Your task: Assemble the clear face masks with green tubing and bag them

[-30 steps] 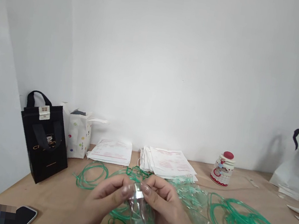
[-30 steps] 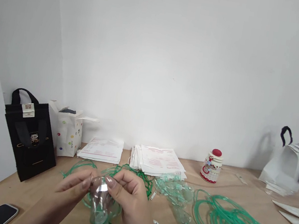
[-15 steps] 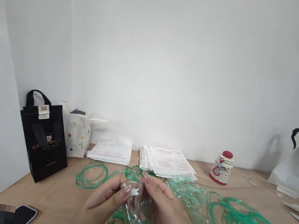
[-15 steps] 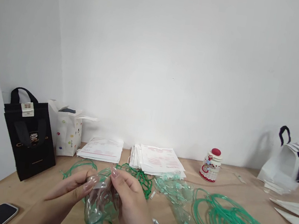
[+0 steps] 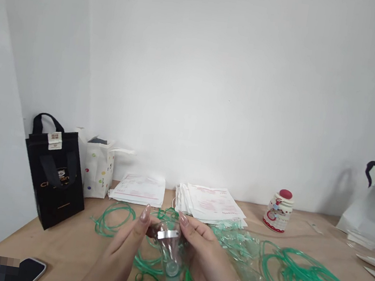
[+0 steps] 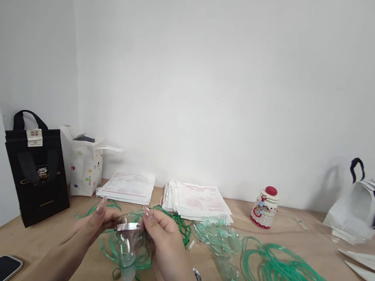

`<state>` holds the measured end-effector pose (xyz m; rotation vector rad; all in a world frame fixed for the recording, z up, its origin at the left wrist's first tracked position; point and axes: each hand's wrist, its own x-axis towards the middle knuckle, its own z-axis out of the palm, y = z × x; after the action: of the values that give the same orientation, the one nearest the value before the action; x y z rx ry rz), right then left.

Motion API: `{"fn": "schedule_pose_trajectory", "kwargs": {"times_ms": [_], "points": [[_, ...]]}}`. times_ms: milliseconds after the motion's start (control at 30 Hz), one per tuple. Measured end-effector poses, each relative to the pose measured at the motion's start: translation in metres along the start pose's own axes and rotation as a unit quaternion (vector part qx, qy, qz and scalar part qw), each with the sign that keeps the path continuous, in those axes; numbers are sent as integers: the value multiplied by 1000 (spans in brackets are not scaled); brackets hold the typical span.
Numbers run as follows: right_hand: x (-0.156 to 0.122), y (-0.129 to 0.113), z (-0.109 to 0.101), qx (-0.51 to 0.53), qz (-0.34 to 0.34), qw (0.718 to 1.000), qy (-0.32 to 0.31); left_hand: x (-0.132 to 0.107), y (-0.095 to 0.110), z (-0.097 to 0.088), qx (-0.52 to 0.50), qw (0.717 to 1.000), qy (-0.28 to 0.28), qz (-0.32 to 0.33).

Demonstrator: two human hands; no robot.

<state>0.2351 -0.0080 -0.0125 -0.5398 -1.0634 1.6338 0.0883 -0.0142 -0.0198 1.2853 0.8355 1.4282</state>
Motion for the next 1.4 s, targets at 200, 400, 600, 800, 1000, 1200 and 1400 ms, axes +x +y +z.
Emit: {"fn": "schedule_pose_trajectory", "kwargs": {"times_ms": [200,400,600,800,1000,1200,1400], "points": [[5,-5,-8,-35,-23,999,28,3,11,-16,56,992,95,55],[8,-1,-8,92,-36,994,41,1,21,-9,49,996,-56,-46],[22,20,-11,-66,-63,996,1,5,16,-2,-7,995,-79,-54],[52,74,-34,-310,-103,945,1,7,14,-11,-60,998,-2,-33],[50,143,-52,-500,-22,864,-64,7,15,-8,-136,987,-2,-84],[61,157,-75,-612,34,779,-130,8,16,-9,-142,987,8,-76],[63,160,-73,-646,59,739,-181,6,11,-11,-117,991,23,-60]]}}
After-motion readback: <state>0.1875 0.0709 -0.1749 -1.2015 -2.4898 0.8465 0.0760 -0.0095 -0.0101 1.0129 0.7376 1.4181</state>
